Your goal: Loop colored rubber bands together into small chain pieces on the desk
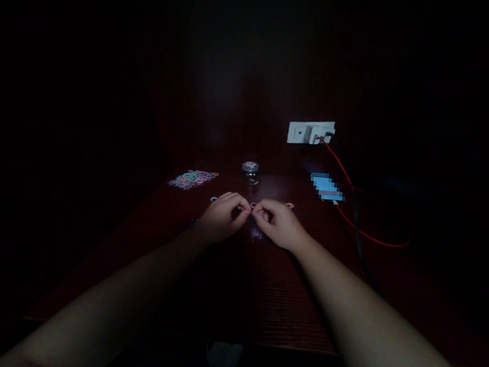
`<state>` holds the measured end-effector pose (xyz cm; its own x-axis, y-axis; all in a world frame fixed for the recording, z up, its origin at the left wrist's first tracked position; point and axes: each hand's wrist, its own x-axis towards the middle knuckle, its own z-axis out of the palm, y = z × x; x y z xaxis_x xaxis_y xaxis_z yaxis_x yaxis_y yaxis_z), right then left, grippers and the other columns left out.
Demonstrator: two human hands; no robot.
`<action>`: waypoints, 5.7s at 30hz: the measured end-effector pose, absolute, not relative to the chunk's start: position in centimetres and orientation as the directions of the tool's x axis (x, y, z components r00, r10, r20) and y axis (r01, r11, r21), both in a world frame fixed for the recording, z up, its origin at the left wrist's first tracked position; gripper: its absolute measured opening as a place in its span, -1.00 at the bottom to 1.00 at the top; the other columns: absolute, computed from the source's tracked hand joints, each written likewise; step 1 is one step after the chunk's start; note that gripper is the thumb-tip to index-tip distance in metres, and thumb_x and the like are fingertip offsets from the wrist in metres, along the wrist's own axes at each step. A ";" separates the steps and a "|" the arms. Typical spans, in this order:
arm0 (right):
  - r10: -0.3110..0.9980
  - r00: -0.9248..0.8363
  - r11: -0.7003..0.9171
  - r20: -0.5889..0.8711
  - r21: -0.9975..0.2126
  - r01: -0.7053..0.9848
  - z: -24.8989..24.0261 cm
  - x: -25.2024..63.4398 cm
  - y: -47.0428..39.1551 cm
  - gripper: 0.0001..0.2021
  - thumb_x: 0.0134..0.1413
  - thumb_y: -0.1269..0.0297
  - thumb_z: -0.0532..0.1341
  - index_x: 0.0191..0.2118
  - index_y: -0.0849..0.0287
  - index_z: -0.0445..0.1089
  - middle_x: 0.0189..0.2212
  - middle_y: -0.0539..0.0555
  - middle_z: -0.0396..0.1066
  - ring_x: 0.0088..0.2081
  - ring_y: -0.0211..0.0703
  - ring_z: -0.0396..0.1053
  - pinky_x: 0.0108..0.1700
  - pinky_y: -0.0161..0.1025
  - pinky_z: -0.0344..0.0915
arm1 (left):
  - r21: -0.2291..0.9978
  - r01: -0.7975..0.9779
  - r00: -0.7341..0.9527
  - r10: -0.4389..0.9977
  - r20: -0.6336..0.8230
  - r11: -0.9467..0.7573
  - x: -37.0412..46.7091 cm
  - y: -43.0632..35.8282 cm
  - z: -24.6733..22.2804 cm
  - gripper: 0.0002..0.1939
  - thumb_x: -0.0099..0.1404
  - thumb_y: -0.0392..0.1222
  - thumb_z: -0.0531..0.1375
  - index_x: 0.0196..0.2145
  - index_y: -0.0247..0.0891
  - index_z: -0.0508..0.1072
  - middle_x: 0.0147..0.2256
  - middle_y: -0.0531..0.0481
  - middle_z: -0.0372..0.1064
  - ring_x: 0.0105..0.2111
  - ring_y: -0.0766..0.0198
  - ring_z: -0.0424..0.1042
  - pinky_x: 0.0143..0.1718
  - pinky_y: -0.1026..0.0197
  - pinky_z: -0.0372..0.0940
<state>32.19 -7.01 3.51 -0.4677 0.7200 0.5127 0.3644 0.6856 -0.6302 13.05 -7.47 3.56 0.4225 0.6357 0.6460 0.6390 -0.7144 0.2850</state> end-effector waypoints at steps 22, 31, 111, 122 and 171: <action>0.725 -0.458 0.679 0.514 -0.647 0.348 3.6 32.3 -7.1 -0.89 0.06 0.31 0.18 -0.30 0.22 0.39 -0.51 0.00 0.32 -0.50 -0.28 0.22 -0.44 -0.32 0.17 | 0.335 0.624 0.377 0.648 0.662 -0.706 13.2 -7.6 3.7 -0.96 0.29 -0.28 0.14 -0.28 -0.23 0.38 -0.31 0.02 0.41 -0.26 0.25 0.37 -0.19 0.19 0.27; 0.718 -0.412 0.695 0.561 -0.612 0.377 3.4 32.3 -6.8 -0.89 0.09 0.31 0.17 -0.33 0.22 0.41 -0.50 0.02 0.35 -0.48 -0.28 0.22 -0.42 -0.31 0.17 | 0.334 0.607 0.404 0.641 0.652 -0.722 12.9 -7.8 3.8 -0.87 0.27 -0.26 0.15 -0.19 -0.23 0.39 -0.27 -0.01 0.42 -0.24 0.26 0.38 -0.16 0.18 0.30; 0.692 -0.432 0.722 0.579 -0.564 0.400 3.4 32.6 -6.5 -0.85 0.09 0.27 0.20 -0.39 0.22 0.46 -0.51 0.02 0.32 -0.48 -0.28 0.23 -0.43 -0.32 0.15 | 0.317 0.631 0.466 0.673 0.575 -0.708 12.1 -7.4 4.5 -0.89 0.24 -0.21 0.19 -0.35 -0.22 0.52 -0.35 0.00 0.51 -0.35 0.29 0.43 -0.27 0.20 0.32; 0.696 -0.445 0.718 0.564 -0.561 0.412 3.8 32.6 -6.7 -0.84 0.11 0.28 0.19 -0.41 0.22 0.45 -0.52 0.02 0.30 -0.46 -0.25 0.24 -0.40 -0.29 0.14 | 0.339 0.632 0.450 0.687 0.571 -0.696 12.3 -7.7 4.9 -0.91 0.22 -0.22 0.21 -0.38 -0.23 0.52 -0.38 0.01 0.50 -0.38 0.28 0.42 -0.30 0.22 0.30; 0.723 -0.418 0.690 0.550 -0.600 0.405 3.9 32.3 -6.9 -0.86 0.05 0.29 0.19 -0.44 0.22 0.41 -0.53 0.01 0.30 -0.50 -0.28 0.22 -0.45 -0.32 0.14 | 0.350 0.596 0.442 0.659 0.609 -0.723 12.1 -7.5 3.9 -0.94 0.21 -0.25 0.21 -0.35 -0.24 0.49 -0.38 0.03 0.50 -0.38 0.32 0.42 -0.28 0.24 0.31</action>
<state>32.27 -6.89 3.86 -0.4179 0.7233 0.5498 0.4053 0.6900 -0.5997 12.13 -7.50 3.95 0.4416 0.6593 0.6085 0.5959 -0.7226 0.3504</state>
